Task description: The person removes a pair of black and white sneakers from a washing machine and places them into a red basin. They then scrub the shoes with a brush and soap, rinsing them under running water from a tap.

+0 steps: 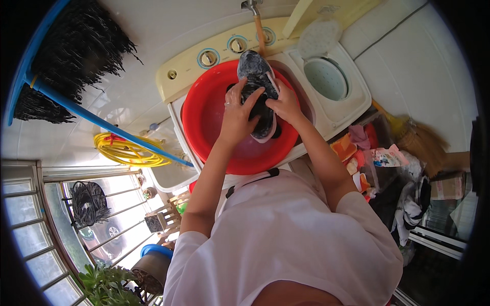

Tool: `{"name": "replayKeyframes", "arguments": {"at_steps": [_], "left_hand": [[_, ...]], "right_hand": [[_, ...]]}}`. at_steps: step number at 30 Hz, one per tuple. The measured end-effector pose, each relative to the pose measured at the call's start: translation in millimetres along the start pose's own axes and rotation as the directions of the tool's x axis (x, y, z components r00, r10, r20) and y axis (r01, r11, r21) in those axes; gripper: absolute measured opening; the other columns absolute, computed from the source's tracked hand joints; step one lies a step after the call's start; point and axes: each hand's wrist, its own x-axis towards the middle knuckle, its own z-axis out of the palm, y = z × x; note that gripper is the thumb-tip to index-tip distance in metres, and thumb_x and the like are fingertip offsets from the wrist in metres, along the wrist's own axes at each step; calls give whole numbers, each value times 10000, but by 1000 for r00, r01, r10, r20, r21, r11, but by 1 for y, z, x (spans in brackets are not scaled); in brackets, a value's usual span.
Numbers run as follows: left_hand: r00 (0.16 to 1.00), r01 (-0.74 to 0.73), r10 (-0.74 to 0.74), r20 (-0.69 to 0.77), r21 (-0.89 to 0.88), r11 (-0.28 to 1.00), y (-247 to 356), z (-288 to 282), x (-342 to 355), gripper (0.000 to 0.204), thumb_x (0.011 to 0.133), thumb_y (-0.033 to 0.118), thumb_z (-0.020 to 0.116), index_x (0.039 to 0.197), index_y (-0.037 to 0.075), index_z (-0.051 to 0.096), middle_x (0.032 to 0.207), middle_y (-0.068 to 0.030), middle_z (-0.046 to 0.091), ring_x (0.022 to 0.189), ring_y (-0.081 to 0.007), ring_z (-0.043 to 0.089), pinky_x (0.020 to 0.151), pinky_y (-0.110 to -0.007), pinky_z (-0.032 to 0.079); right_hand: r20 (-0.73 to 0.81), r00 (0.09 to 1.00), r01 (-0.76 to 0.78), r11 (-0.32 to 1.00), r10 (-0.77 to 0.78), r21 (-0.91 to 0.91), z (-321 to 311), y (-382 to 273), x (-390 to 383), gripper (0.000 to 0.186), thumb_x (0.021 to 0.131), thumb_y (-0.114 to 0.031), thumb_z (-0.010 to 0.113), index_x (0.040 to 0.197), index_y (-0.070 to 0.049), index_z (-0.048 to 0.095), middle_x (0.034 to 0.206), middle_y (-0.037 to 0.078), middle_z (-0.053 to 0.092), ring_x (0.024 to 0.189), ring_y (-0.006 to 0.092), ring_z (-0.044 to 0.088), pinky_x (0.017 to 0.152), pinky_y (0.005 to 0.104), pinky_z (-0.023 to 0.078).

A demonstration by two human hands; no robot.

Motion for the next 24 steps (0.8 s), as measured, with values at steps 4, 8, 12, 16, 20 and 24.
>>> {"name": "replayKeyframes", "arguments": {"at_steps": [4,8,12,16,20,24], "left_hand": [[994,88,-90,64,28,996,-36,12,27,215,766,189,796,972,138,758,1027,-44,682,988,-317,640,801,-436,543],[959,242,-227,171,-76,967,-34,20,50,272,860,362,735,927,99,751,871,-107,678,869,-341,661,747,-443,521],[955,255,-232,184,-114,960,-39,26,54,282,910,332,710,953,55,731,888,-146,675,843,-353,665,735,-406,510],[975,167,-136,178,-176,970,-31,36,52,347,916,364,673,818,31,687,811,-146,635,807,-369,643,697,-472,493],[994,55,-50,99,-52,997,19,33,63,248,898,281,699,869,35,716,821,-135,650,763,-362,634,675,-440,499],[987,-91,96,125,-45,995,42,21,60,220,879,259,727,851,41,722,802,-111,657,759,-326,654,684,-399,519]], "right_hand": [[121,993,-11,999,16,-46,-10,-8,3,609,761,-71,684,1343,2,522,1204,152,664,1129,238,643,992,334,461],[-67,994,76,992,-83,-99,-16,3,0,647,891,-234,708,1437,-52,411,1354,223,570,1269,390,551,1030,400,438],[-50,984,158,965,-172,-208,-40,-54,-35,493,965,-187,597,1418,-76,439,1269,282,590,1135,444,609,940,451,503],[215,975,188,708,-52,-680,-38,-58,-63,418,950,-205,585,1339,-69,517,1047,228,636,751,414,672,641,519,554],[350,923,146,693,162,-706,-9,-39,-27,432,938,-151,602,1348,-37,529,1150,218,632,988,408,647,857,467,533],[231,964,195,939,-130,-284,24,23,-11,374,953,-144,581,1305,-20,559,1241,206,623,1124,354,611,960,429,495]]}}
